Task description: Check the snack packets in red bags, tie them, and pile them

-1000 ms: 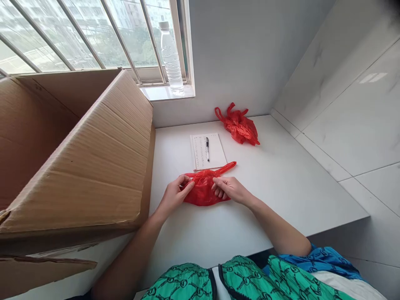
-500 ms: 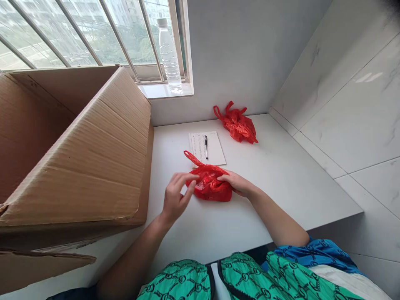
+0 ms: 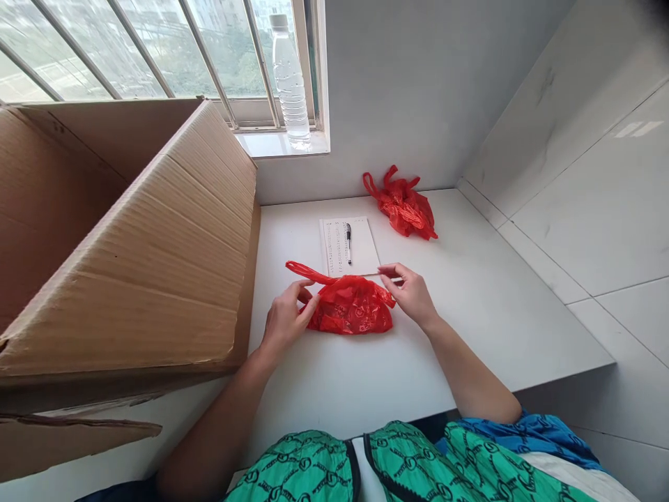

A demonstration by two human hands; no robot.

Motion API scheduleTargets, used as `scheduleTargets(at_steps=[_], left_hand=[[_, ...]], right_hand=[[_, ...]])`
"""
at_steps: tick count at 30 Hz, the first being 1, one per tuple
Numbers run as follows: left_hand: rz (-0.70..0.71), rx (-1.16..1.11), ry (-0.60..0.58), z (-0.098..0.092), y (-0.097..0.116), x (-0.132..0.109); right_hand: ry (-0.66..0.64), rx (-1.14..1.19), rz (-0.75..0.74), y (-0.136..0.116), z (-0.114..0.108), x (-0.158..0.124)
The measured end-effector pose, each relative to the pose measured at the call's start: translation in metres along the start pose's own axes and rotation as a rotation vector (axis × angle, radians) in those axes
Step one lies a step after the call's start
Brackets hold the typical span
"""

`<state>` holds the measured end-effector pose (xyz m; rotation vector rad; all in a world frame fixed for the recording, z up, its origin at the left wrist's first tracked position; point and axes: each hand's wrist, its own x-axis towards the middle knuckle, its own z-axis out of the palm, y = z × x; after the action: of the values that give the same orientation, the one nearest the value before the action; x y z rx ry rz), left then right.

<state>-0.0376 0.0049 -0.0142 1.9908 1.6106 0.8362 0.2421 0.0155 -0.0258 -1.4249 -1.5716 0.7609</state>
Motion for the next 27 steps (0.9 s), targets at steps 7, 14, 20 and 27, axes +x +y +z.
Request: scheduleTargets(at_steps=[7, 14, 20, 27], left_hand=[[0.342, 0.14, 0.084, 0.015, 0.012, -0.002], [0.411, 0.402, -0.253, 0.05, 0.001, -0.006], [0.383, 0.434, -0.279, 0.05, -0.001, -0.007], [0.352, 0.293, -0.246, 0.04, 0.002, -0.003]], right_hand=[[-0.068, -0.217, -0.445, -0.014, 0.019, -0.013], [-0.463, -0.568, -0.387, 0.012, 0.04, -0.018], [-0.518, -0.605, -0.343, 0.014, 0.043, -0.02], [-0.462, -0.444, -0.354, 0.011, 0.032, -0.012]])
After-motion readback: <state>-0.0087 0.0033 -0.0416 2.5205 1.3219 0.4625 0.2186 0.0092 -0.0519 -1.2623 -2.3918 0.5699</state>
